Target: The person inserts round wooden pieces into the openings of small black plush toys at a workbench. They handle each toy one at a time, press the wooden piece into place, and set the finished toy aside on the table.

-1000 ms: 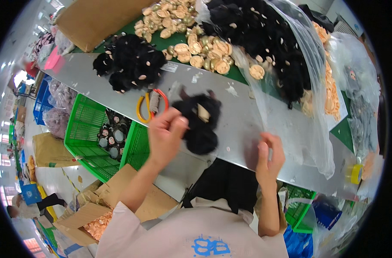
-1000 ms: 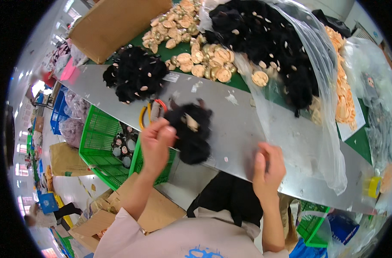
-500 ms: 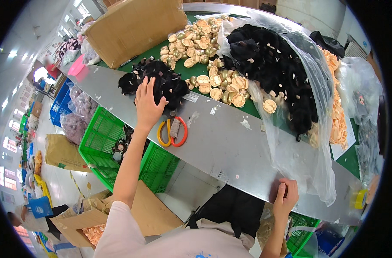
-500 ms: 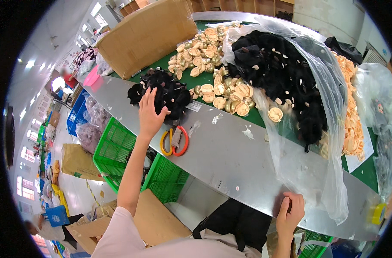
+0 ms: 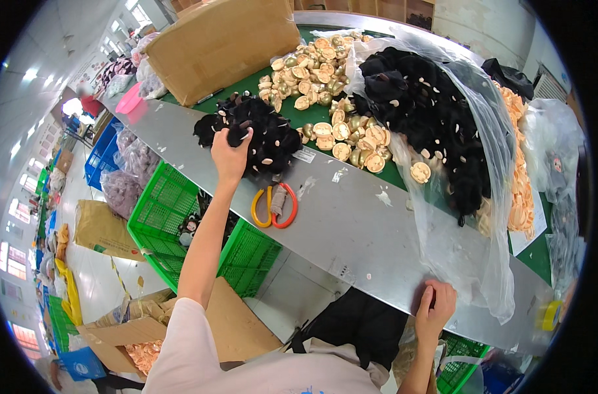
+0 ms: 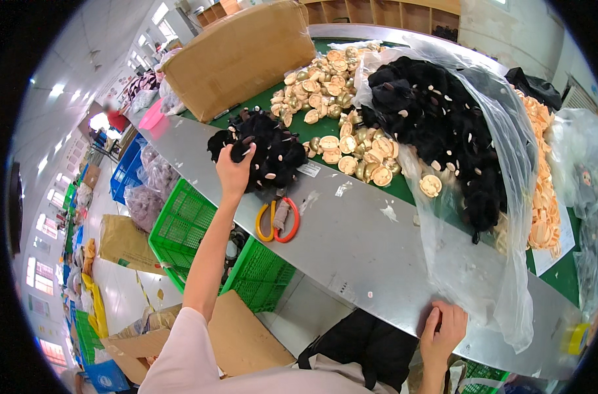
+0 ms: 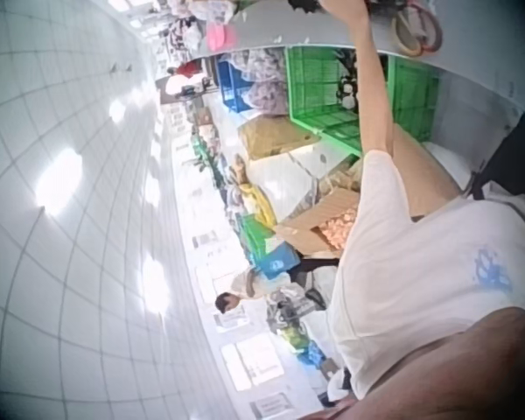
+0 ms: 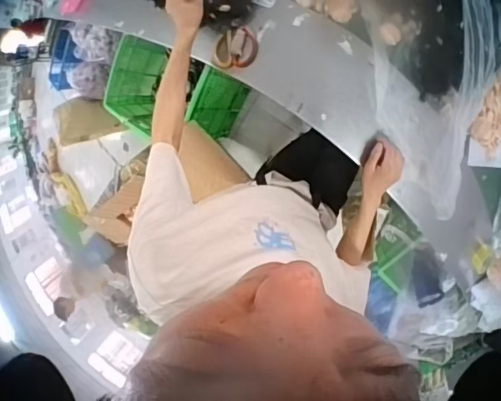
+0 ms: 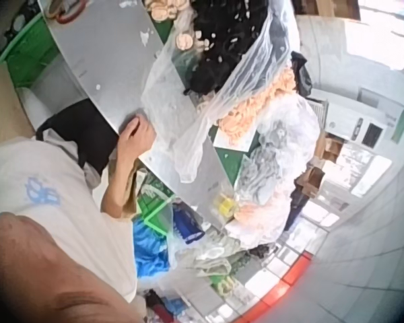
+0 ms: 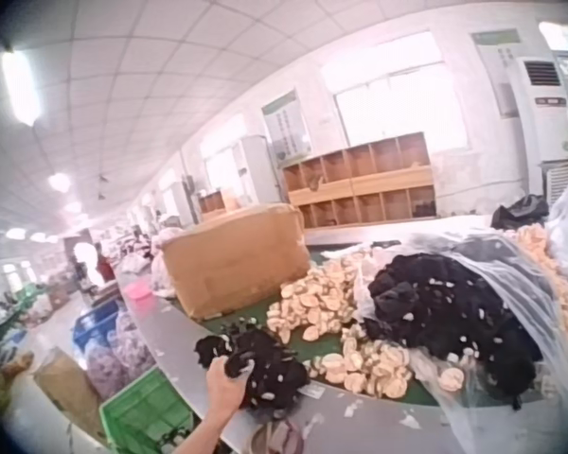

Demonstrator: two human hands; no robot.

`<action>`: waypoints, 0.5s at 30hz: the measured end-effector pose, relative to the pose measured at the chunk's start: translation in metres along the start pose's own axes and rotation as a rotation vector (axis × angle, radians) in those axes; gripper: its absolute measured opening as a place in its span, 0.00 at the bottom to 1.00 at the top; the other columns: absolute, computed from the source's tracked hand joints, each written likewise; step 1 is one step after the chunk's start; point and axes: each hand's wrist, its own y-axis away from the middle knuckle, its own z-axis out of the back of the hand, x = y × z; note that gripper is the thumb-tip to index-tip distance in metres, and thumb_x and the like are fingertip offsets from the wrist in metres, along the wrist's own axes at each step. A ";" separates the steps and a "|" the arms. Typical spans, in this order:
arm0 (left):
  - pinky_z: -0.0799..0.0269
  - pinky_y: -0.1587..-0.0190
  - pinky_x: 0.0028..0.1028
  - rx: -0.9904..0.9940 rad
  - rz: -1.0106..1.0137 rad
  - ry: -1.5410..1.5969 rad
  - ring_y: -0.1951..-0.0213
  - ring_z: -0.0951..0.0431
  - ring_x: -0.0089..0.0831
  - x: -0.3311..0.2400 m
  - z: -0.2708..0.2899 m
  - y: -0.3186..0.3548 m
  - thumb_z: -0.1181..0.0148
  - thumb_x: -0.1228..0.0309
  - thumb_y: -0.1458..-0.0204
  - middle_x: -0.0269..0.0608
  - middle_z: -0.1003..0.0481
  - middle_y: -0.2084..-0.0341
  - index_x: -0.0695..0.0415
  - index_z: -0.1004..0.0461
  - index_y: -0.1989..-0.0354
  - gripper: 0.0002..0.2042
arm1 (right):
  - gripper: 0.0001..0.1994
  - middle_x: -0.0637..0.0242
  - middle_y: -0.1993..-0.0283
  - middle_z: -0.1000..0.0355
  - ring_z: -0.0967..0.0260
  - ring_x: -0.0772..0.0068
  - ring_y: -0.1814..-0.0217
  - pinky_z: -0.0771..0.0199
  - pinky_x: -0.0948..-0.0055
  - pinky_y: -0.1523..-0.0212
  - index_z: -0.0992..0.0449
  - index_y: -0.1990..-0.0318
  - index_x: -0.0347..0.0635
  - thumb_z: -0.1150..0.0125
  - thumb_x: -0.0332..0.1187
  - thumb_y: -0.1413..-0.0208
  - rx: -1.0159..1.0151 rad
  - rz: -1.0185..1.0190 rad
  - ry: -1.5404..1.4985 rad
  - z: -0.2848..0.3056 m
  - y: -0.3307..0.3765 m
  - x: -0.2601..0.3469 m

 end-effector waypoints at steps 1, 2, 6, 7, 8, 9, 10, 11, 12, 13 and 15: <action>0.31 0.64 0.37 -0.010 0.026 0.042 0.70 0.26 0.44 -0.002 0.001 0.001 0.31 0.63 0.47 0.45 0.29 0.73 0.62 0.25 0.68 0.14 | 0.04 0.59 0.68 0.30 0.35 0.53 0.64 0.37 0.59 0.61 0.24 0.65 0.38 0.45 0.26 0.44 -0.003 -0.001 0.003 0.000 0.000 0.001; 0.31 0.64 0.36 -0.008 0.059 0.058 0.70 0.27 0.42 -0.003 0.003 0.001 0.32 0.62 0.46 0.44 0.29 0.74 0.62 0.25 0.68 0.14 | 0.04 0.59 0.68 0.30 0.35 0.53 0.64 0.38 0.59 0.61 0.24 0.65 0.38 0.45 0.26 0.44 -0.006 -0.002 0.004 -0.001 0.000 0.002; 0.32 0.63 0.34 0.000 0.157 0.123 0.71 0.27 0.34 -0.002 0.014 0.005 0.36 0.60 0.42 0.42 0.27 0.74 0.63 0.23 0.68 0.16 | 0.04 0.59 0.68 0.30 0.35 0.54 0.65 0.38 0.60 0.60 0.24 0.65 0.38 0.45 0.26 0.44 -0.020 0.005 0.011 -0.002 0.000 0.002; 0.32 0.63 0.33 0.002 0.172 0.140 0.70 0.28 0.33 -0.002 0.018 0.006 0.37 0.59 0.41 0.42 0.26 0.73 0.64 0.23 0.67 0.16 | 0.04 0.59 0.68 0.30 0.35 0.54 0.65 0.38 0.60 0.60 0.24 0.65 0.38 0.45 0.26 0.44 -0.017 0.009 0.008 -0.003 0.000 0.002; 0.31 0.62 0.32 -0.019 0.146 0.160 0.69 0.27 0.30 0.001 0.019 0.007 0.37 0.60 0.41 0.40 0.24 0.72 0.65 0.24 0.67 0.16 | 0.04 0.59 0.68 0.29 0.35 0.54 0.65 0.38 0.60 0.60 0.25 0.65 0.38 0.45 0.26 0.44 -0.014 0.012 0.005 -0.003 0.000 0.001; 0.31 0.62 0.32 -0.032 0.155 0.174 0.69 0.27 0.30 -0.001 0.021 0.004 0.37 0.61 0.40 0.40 0.24 0.72 0.65 0.24 0.68 0.16 | 0.04 0.60 0.68 0.29 0.35 0.54 0.65 0.38 0.60 0.60 0.25 0.65 0.38 0.45 0.26 0.44 -0.012 0.014 0.009 -0.003 0.000 0.000; 0.31 0.61 0.31 -0.045 0.163 0.188 0.68 0.27 0.30 -0.003 0.024 0.000 0.37 0.61 0.40 0.40 0.24 0.72 0.65 0.25 0.68 0.16 | 0.03 0.60 0.68 0.29 0.35 0.55 0.65 0.38 0.60 0.60 0.25 0.66 0.38 0.45 0.26 0.44 -0.009 0.016 0.012 -0.003 0.001 -0.001; 0.31 0.61 0.31 -0.058 0.172 0.202 0.68 0.27 0.30 -0.006 0.026 -0.006 0.37 0.61 0.40 0.40 0.24 0.72 0.65 0.25 0.68 0.16 | 0.03 0.60 0.68 0.29 0.35 0.55 0.65 0.38 0.61 0.60 0.25 0.66 0.38 0.45 0.26 0.44 -0.007 0.017 0.016 -0.004 0.001 -0.001; 0.31 0.60 0.31 -0.089 0.163 0.225 0.68 0.28 0.30 -0.010 0.026 -0.014 0.38 0.62 0.40 0.39 0.25 0.73 0.65 0.25 0.68 0.15 | 0.04 0.60 0.68 0.29 0.35 0.55 0.65 0.38 0.60 0.60 0.25 0.66 0.38 0.45 0.26 0.44 -0.006 0.019 0.021 -0.003 0.001 -0.001; 0.31 0.57 0.30 -0.106 0.183 0.294 0.66 0.28 0.29 -0.019 0.027 -0.021 0.37 0.63 0.40 0.41 0.25 0.71 0.64 0.25 0.64 0.14 | 0.04 0.60 0.68 0.29 0.35 0.55 0.65 0.38 0.60 0.60 0.25 0.65 0.38 0.45 0.26 0.44 -0.005 0.021 0.029 -0.003 0.001 -0.001; 0.30 0.53 0.32 -0.191 0.142 0.313 0.62 0.26 0.33 -0.037 0.029 -0.035 0.37 0.67 0.42 0.42 0.25 0.66 0.63 0.26 0.60 0.11 | 0.04 0.60 0.68 0.30 0.35 0.55 0.65 0.38 0.60 0.60 0.25 0.65 0.38 0.45 0.26 0.44 -0.001 0.028 0.038 -0.003 0.001 -0.001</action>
